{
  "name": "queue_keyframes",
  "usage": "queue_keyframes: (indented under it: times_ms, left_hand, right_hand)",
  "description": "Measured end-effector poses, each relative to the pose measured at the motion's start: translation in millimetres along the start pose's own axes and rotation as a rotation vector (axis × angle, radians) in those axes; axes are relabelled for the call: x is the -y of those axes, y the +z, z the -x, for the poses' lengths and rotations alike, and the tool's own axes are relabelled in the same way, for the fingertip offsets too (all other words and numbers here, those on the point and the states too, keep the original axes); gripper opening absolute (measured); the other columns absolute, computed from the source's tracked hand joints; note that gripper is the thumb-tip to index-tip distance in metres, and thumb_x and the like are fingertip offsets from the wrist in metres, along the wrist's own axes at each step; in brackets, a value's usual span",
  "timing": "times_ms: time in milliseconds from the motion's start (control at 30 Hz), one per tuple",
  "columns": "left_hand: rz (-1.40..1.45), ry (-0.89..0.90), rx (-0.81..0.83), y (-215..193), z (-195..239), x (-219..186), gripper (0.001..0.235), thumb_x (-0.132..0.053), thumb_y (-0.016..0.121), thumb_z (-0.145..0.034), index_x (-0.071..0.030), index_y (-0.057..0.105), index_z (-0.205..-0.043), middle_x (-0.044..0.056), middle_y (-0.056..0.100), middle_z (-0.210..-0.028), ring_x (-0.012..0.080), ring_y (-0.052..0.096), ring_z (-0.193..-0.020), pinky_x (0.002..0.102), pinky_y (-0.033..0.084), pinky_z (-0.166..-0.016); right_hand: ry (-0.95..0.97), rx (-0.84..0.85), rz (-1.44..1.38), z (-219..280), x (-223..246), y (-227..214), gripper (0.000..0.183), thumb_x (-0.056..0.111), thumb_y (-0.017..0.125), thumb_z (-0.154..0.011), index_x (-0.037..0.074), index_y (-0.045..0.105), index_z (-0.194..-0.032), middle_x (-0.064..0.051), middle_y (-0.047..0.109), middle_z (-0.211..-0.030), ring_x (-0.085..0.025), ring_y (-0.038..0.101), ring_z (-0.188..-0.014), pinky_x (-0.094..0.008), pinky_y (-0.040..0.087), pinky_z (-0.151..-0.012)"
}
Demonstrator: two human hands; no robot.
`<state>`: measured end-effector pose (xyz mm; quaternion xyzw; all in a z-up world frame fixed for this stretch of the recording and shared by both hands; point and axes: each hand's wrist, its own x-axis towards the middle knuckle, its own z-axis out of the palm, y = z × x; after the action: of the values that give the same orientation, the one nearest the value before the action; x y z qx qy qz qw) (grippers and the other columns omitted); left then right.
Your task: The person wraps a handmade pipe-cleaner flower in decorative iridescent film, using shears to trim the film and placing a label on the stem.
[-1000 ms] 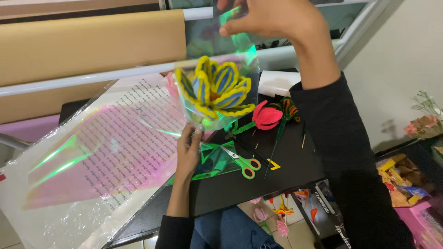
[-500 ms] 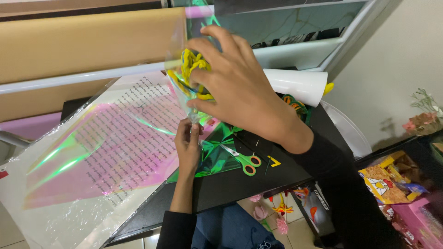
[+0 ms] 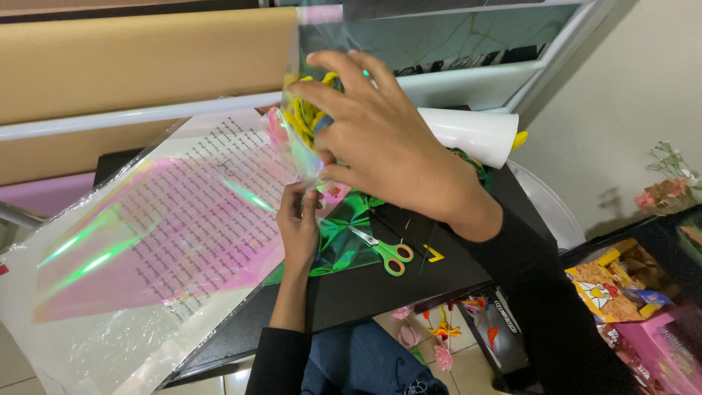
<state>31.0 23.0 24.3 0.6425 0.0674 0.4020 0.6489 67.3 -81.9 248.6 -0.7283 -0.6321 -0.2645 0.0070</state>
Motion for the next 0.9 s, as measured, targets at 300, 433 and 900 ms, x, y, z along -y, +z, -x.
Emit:
queue_keyframes:
  times_ms: [300,433,900]
  left_hand:
    - [0.113,0.020,-0.058,-4.0,-0.3,1.8,0.025,-0.032,0.047,-0.088,-0.007,0.048,-0.086,0.002,0.047,-0.072,0.0113,0.046,-0.064,0.024,0.039,-0.061]
    - [0.135,0.025,-0.068,-5.0,0.6,1.9,0.014,-0.021,0.045,-0.090,-0.007,0.046,-0.088,0.003,0.047,-0.075,0.0113,0.045,-0.066,0.024,0.039,-0.064]
    - [0.136,0.009,-0.058,-4.2,2.2,3.2,0.022,-0.028,0.047,-0.088,-0.006,0.048,-0.091,0.003,0.048,-0.073,0.0117,0.045,-0.065,0.024,0.039,-0.063]
  right_hand:
    - [0.213,-0.293,-0.331,43.9,11.7,-24.0,0.012,0.012,0.067,-0.081,0.009,0.061,-0.091,-0.004,0.051,-0.103,-0.026,0.041,-0.092,-0.036,0.036,-0.081]
    - [0.256,-0.283,-0.413,51.7,15.0,10.7,0.009,0.012,0.065,-0.080,0.008,0.063,-0.087,-0.004,0.056,-0.083,-0.019,0.050,-0.075,-0.031,0.039,-0.067]
    - [0.296,-0.252,-0.402,45.3,-4.8,52.3,0.020,0.023,0.073,-0.072,0.010,0.058,-0.076,0.000,0.057,-0.077,-0.018,0.044,-0.071,-0.030,0.036,-0.059]
